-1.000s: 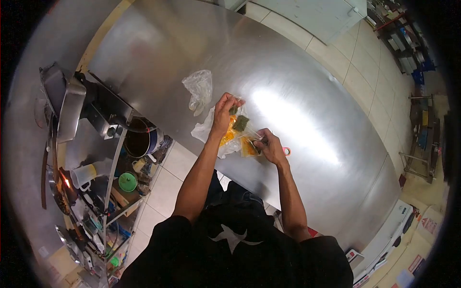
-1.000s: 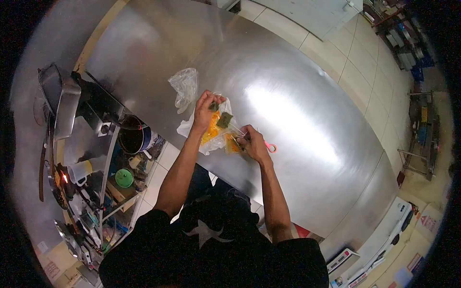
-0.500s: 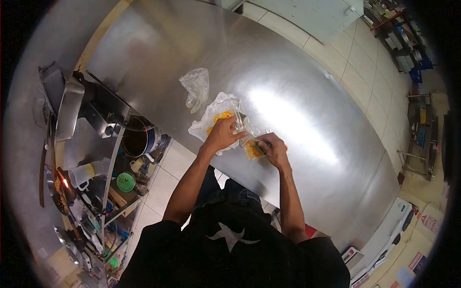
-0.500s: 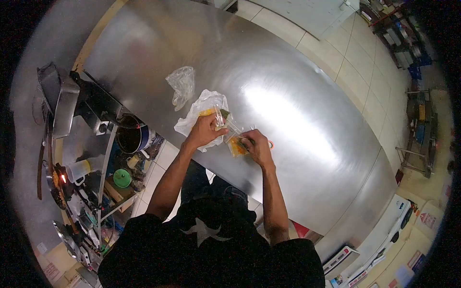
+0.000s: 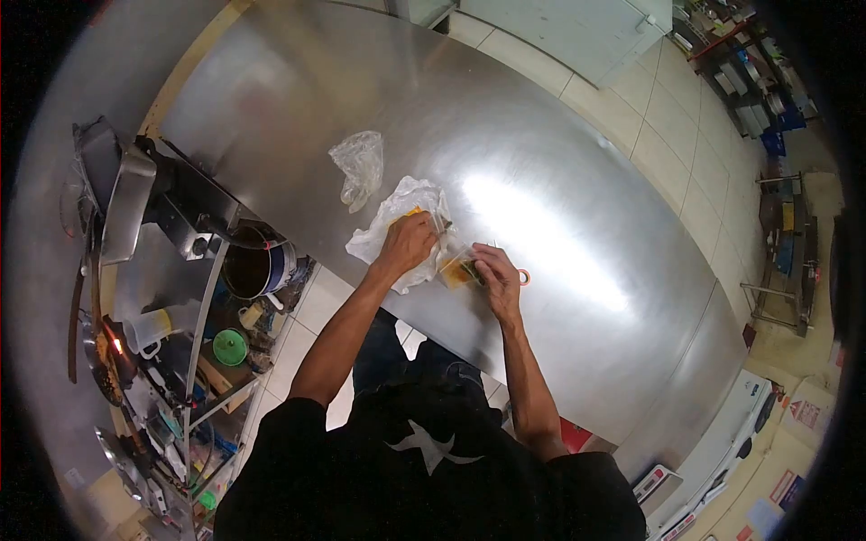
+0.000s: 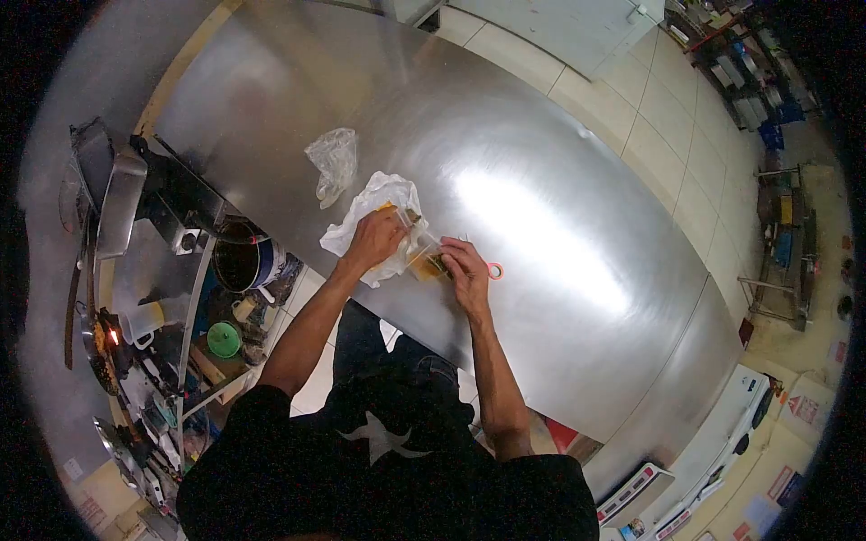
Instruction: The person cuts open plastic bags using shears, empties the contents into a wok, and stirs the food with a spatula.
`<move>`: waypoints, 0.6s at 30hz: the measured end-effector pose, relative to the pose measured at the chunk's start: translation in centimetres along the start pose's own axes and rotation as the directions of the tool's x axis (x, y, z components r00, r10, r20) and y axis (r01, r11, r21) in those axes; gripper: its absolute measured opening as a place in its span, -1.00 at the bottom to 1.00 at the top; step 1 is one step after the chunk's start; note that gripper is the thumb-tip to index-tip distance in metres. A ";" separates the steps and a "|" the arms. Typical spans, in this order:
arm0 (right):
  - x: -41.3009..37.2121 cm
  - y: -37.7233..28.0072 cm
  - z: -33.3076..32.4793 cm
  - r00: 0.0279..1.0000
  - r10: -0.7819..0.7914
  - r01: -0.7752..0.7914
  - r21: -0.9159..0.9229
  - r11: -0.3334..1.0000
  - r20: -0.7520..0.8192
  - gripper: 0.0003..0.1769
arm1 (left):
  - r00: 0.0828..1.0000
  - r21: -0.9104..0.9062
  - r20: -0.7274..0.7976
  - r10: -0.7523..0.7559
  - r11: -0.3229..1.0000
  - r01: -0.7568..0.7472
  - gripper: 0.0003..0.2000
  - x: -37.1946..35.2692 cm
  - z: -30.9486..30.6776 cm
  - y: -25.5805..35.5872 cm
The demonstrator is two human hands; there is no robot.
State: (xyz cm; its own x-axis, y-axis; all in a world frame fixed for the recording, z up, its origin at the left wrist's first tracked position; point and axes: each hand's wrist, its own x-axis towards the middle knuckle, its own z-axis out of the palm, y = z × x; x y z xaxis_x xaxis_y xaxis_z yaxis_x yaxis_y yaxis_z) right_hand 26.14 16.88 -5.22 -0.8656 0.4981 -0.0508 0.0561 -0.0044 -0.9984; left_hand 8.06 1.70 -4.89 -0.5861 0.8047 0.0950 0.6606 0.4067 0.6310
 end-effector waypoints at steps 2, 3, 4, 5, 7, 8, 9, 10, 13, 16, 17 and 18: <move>0.2 0.0 -0.1 0.999 0.019 -0.018 0.053 0.998 -0.030 -0.78 | 0.995 -0.130 -0.101 -0.023 0.992 0.010 -0.78 -0.2 -0.7 0.8; 0.4 -0.3 -0.1 0.999 0.036 -0.033 0.058 0.998 -0.038 -0.78 | 0.987 -0.171 -0.155 -0.031 0.985 0.004 -0.77 -0.2 -1.0 1.0; 0.6 -0.6 -0.1 0.998 0.051 -0.048 0.062 0.997 -0.043 -0.78 | 0.977 -0.212 -0.210 -0.041 0.977 -0.004 -0.75 -0.2 -1.3 1.0; 0.6 -0.4 -0.2 0.991 0.130 -0.126 0.089 0.988 -0.034 -0.79 | 0.963 -0.252 -0.265 -0.056 0.968 -0.014 -0.74 -0.3 -1.6 1.1; 1.0 -0.1 -0.4 0.959 0.282 -0.280 0.136 0.950 0.000 -0.79 | 0.923 -0.380 -0.331 -0.195 0.923 0.059 -0.78 -0.7 -2.7 1.8; 1.1 0.0 -0.4 0.982 0.187 -0.184 0.074 0.980 -0.037 -0.80 | 0.894 -0.441 -0.361 -0.267 0.893 0.089 -0.79 -1.1 -3.4 2.1; 1.1 -0.4 -0.4 0.994 0.085 -0.085 0.011 0.996 -0.064 -0.80 | 0.880 -0.460 -0.362 -0.308 0.880 0.119 -0.79 -1.6 -4.3 2.4; 1.3 -1.3 0.0 0.996 -0.022 0.018 -0.051 0.999 -0.082 -0.80 | 0.863 -0.478 -0.366 -0.349 0.866 0.148 -0.79 -2.3 -5.4 2.6; 1.5 -0.5 -0.5 0.992 0.066 -0.054 0.120 0.991 -0.103 -0.69 | 0.805 -0.548 -0.411 -0.428 0.822 0.157 -0.81 -5.4 -6.9 1.3; 0.8 -2.7 -0.7 0.957 0.266 -0.222 0.297 0.929 -0.117 -0.64 | 0.741 -0.714 -0.417 -0.525 0.694 0.090 -0.87 -9.3 -6.4 -0.3; 0.5 -3.4 -0.4 0.957 0.264 -0.212 0.328 0.920 -0.121 -0.63 | 0.694 -0.759 -0.441 -0.570 0.650 0.051 -0.88 -11.2 -6.7 -1.2; 0.3 -4.4 0.9 0.981 0.160 -0.135 0.207 0.969 -0.110 -0.62 | 0.657 -0.813 -0.435 -0.615 0.583 0.007 -0.92 -12.9 -6.5 -2.0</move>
State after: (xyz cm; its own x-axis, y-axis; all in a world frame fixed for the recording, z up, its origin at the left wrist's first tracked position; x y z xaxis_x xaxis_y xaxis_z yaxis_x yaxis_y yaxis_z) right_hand 25.16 16.31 -0.83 -0.7855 0.5832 -0.2071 0.0684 -0.2508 -0.9656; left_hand 11.24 -12.33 -2.34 -0.9959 0.0904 0.0095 -0.0004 -0.1090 0.9940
